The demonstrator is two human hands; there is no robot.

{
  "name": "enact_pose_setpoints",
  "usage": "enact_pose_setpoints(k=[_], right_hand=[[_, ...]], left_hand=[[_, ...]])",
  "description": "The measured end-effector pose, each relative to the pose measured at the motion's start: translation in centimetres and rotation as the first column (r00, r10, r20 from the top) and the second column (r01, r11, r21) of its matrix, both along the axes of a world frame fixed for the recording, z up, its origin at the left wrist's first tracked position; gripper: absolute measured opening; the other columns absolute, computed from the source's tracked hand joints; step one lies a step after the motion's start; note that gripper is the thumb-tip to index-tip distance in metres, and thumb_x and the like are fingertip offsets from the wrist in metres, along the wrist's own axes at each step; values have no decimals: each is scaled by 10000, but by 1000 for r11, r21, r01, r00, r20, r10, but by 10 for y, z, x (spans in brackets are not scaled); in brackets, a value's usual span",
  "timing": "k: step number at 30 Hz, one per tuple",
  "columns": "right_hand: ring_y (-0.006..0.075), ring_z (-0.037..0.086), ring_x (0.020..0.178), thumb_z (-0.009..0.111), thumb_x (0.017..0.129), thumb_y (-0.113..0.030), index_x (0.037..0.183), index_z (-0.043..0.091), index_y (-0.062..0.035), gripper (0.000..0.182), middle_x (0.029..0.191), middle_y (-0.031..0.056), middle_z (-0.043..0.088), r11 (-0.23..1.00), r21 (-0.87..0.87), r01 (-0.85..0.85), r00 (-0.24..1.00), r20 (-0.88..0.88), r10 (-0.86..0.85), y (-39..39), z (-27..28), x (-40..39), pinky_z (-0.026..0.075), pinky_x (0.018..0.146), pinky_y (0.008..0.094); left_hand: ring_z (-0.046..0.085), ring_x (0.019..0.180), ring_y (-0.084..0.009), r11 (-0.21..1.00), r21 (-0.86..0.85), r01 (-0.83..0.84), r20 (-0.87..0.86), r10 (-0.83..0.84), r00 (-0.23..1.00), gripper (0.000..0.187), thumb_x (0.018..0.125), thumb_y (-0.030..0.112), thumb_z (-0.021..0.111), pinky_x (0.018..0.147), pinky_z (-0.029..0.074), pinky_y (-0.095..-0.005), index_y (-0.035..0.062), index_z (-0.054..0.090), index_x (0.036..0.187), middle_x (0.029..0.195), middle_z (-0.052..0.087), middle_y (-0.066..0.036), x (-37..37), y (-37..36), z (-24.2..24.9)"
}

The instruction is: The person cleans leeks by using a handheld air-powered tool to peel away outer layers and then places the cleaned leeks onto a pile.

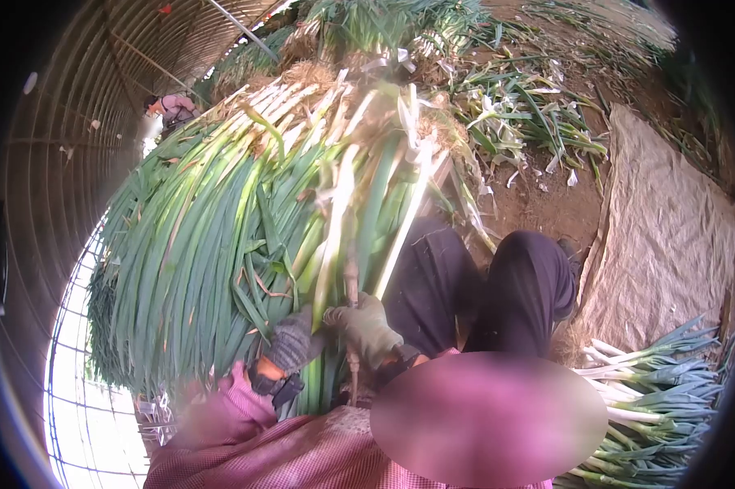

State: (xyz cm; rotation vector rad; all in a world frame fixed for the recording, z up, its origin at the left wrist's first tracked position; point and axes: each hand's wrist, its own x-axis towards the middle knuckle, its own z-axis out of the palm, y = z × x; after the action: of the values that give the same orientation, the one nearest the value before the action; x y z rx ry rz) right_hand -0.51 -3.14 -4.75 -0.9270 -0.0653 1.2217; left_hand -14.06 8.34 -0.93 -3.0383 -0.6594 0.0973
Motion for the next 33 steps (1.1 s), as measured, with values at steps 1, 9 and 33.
enact_pose_setpoints(k=[1,9,33], right_hand=[[157,598,686,685,747,-30,992,598,34,268,807,67,632,1000,-11,-6,1000,18,7,0,1,0,494,636,288],[158,555,589,699,760,-66,953,597,30,238,752,79,608,979,-137,-154,970,169,176,-8,39,-12,456,530,292],[185,614,808,711,746,-72,1048,598,57,347,846,90,639,937,-238,-256,926,217,308,0,27,-37,490,724,301]], left_hand=[[630,689,-389,999,-30,-20,14,20,1000,399,765,295,669,630,504,-476,-7,565,1003,738,625,-216,-13,-6,1],[609,731,-431,966,-184,-181,-56,174,983,450,789,328,660,665,487,-498,-27,551,1045,782,617,-243,-75,-22,-10],[584,980,-161,-1,-996,87,73,540,839,410,839,132,545,904,442,-293,-30,579,1215,1078,640,-73,-21,39,24]])
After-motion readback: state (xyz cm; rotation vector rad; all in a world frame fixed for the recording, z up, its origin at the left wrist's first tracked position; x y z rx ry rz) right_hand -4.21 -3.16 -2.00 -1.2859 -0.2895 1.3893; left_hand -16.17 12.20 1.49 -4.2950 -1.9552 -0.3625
